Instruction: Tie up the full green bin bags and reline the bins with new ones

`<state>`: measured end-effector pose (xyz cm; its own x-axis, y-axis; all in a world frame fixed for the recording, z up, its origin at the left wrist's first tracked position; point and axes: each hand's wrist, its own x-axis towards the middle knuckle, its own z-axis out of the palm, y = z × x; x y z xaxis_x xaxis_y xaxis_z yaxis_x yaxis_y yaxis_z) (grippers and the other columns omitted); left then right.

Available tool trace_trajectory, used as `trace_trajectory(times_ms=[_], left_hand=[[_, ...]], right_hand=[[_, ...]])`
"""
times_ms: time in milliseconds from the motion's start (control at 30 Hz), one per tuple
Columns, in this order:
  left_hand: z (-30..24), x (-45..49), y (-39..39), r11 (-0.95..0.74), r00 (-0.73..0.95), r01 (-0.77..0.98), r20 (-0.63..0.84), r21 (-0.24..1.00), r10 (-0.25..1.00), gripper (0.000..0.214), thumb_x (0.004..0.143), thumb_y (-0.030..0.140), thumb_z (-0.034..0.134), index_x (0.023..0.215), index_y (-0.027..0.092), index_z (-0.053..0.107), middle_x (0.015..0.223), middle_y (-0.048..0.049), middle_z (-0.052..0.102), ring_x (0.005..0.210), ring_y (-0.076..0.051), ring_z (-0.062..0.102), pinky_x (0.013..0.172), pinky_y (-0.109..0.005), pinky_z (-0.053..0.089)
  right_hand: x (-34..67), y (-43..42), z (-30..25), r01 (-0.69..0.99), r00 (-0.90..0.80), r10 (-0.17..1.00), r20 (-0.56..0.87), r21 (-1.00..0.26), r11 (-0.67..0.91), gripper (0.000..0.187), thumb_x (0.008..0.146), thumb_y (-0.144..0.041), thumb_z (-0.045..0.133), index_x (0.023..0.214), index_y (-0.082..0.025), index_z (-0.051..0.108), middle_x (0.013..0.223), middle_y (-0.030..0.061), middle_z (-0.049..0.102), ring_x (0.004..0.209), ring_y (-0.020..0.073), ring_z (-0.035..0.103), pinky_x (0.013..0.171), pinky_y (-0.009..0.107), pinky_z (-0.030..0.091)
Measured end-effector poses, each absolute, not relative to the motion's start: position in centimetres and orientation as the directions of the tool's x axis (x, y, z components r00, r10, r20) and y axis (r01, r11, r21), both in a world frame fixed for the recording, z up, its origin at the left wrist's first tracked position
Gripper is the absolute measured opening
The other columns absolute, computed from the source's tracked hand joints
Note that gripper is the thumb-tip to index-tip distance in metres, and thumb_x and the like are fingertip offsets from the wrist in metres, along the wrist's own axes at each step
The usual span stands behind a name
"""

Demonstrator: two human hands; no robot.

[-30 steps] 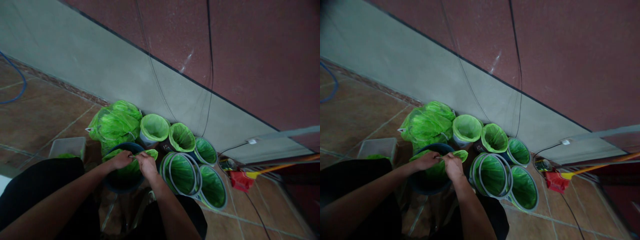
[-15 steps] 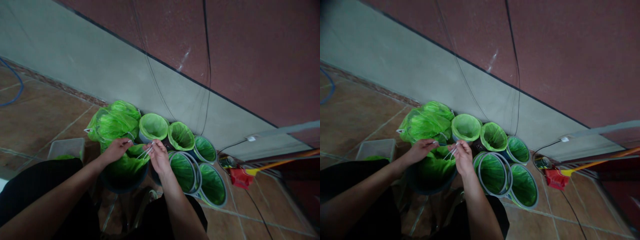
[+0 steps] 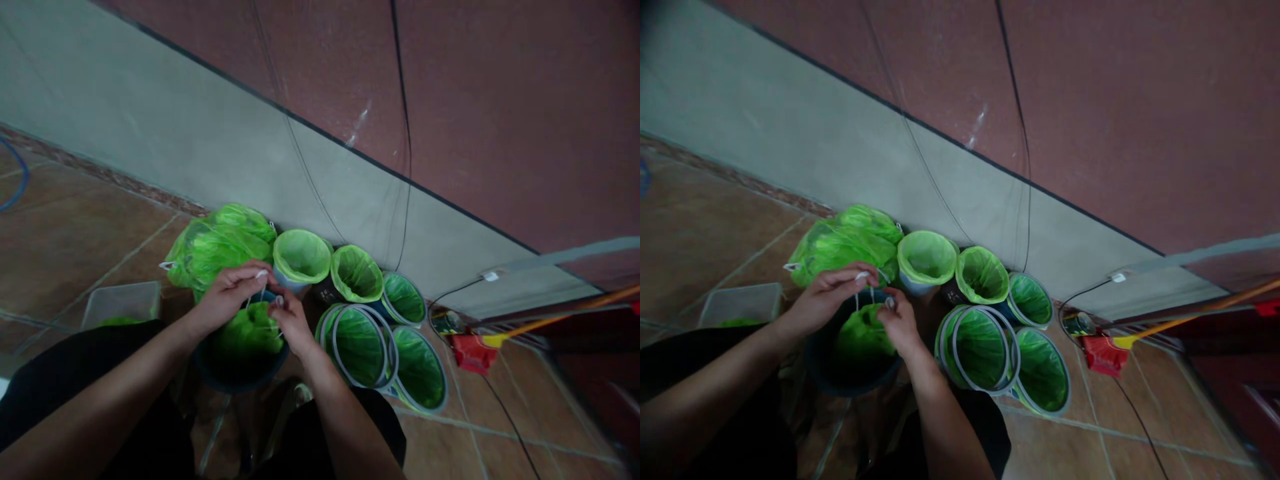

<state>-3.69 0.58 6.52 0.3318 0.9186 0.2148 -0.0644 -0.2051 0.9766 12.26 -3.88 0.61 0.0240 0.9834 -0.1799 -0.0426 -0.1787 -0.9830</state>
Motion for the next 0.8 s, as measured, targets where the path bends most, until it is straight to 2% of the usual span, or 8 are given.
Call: trace_trajectory(times_ms=[67, 133, 200, 267, 400, 500, 667, 800], left_hand=[[7.0, -3.4, 0.4, -0.211, 0.394, -0.086, 0.227, 0.974, 0.891, 0.032, 0.084, 0.050, 0.068, 0.081, 0.021, 0.080, 0.103, -0.0076, 0.073, 0.095, -0.021, 0.066, 0.086, -0.033, 0.055], [7.3, -3.4, 0.5, -0.194, 0.410, -0.103, 0.220, 0.975, 0.885, 0.032, 0.084, 0.051, 0.069, 0.083, 0.020, 0.081, 0.107, -0.0082, 0.074, 0.097, -0.021, 0.067, 0.088, -0.032, 0.054], [7.0, -3.6, 0.9, -0.140, 0.421, -0.092, 0.166, 0.986, 0.892, 0.035, 0.082, 0.053, 0.070, 0.084, 0.019, 0.080, 0.110, -0.0088, 0.074, 0.101, -0.022, 0.067, 0.090, -0.032, 0.053], [6.1, -3.6, 1.3, -0.047, 0.414, -0.035, 0.057, 0.998, 0.909, 0.040, 0.079, 0.057, 0.071, 0.084, 0.018, 0.079, 0.108, -0.0096, 0.075, 0.101, -0.024, 0.068, 0.092, -0.034, 0.053], [2.8, -2.8, 1.7, 0.185, 0.200, -0.003, -0.181, 0.983, 0.963, 0.054, 0.079, 0.069, 0.059, 0.080, 0.017, 0.072, 0.089, -0.0082, 0.076, 0.091, -0.025, 0.070, 0.092, -0.040, 0.054], [0.3, -2.2, 1.0, 0.243, 0.301, -0.029, -0.224, 0.969, 0.927, 0.051, 0.081, 0.067, 0.055, 0.088, 0.018, 0.071, 0.095, -0.0084, 0.078, 0.098, -0.026, 0.070, 0.099, -0.044, 0.052], [-1.2, -2.3, -0.1, 0.041, 0.524, 0.164, -0.122, 0.986, 0.843, 0.041, 0.082, 0.057, 0.054, 0.088, 0.022, 0.073, 0.101, -0.0074, 0.078, 0.110, -0.027, 0.066, 0.104, -0.039, 0.047], [-1.1, -2.4, -0.4, -0.128, 0.630, 0.286, -0.086, 0.950, 0.772, 0.037, 0.087, 0.050, 0.051, 0.087, 0.020, 0.072, 0.089, -0.0036, 0.075, 0.087, -0.021, 0.067, 0.088, -0.033, 0.051]], right_hand=[[11.2, -4.1, -0.1, 0.059, -0.117, 0.973, -0.201, -0.979, -0.195, 0.049, 0.066, -0.027, 0.073, 0.114, -0.021, 0.063, 0.064, -0.0092, 0.052, 0.056, 0.0095, 0.045, 0.054, 0.022, 0.033], [10.3, -4.2, -0.9, 0.201, -0.190, 0.951, -0.246, -0.957, -0.208, 0.035, 0.072, -0.031, 0.075, 0.105, -0.021, 0.067, 0.060, -0.0088, 0.051, 0.054, 0.0097, 0.044, 0.055, 0.023, 0.033], [9.9, -4.1, -1.4, 0.317, -0.158, 0.950, -0.271, -0.925, -0.211, 0.014, 0.083, -0.034, 0.068, 0.086, -0.020, 0.069, 0.057, -0.0066, 0.050, 0.053, 0.0099, 0.045, 0.056, 0.024, 0.034], [10.1, -3.9, -1.3, 0.329, -0.118, 0.962, -0.244, -0.924, -0.194, 0.024, 0.091, -0.035, 0.057, 0.074, -0.019, 0.066, 0.056, -0.0043, 0.053, 0.054, 0.0102, 0.047, 0.057, 0.024, 0.035], [11.4, -3.4, 0.5, 0.073, -0.088, 0.983, -0.163, -0.985, -0.157, 0.035, 0.088, -0.049, 0.058, 0.072, -0.019, 0.061, 0.056, -0.0040, 0.054, 0.049, 0.0079, 0.041, 0.049, 0.021, 0.030], [12.4, -3.3, 1.6, -0.181, -0.068, 0.971, -0.228, -0.955, -0.236, 0.042, 0.079, -0.061, 0.066, 0.075, -0.019, 0.057, 0.056, -0.0055, 0.051, 0.043, 0.0047, 0.028, 0.042, 0.020, 0.018], [13.2, -3.5, 2.2, -0.399, -0.079, 0.952, -0.296, -0.865, -0.303, 0.043, 0.071, -0.057, 0.076, 0.077, -0.019, 0.057, 0.057, -0.0069, 0.051, 0.041, 0.0016, 0.020, 0.041, 0.020, 0.011], [13.7, -3.2, 2.2, -0.445, -0.019, 0.947, -0.320, -0.845, -0.295, 0.043, 0.068, -0.055, 0.078, 0.083, -0.018, 0.061, 0.055, -0.0076, 0.051, 0.039, 0.0017, 0.022, 0.040, 0.019, 0.011]])
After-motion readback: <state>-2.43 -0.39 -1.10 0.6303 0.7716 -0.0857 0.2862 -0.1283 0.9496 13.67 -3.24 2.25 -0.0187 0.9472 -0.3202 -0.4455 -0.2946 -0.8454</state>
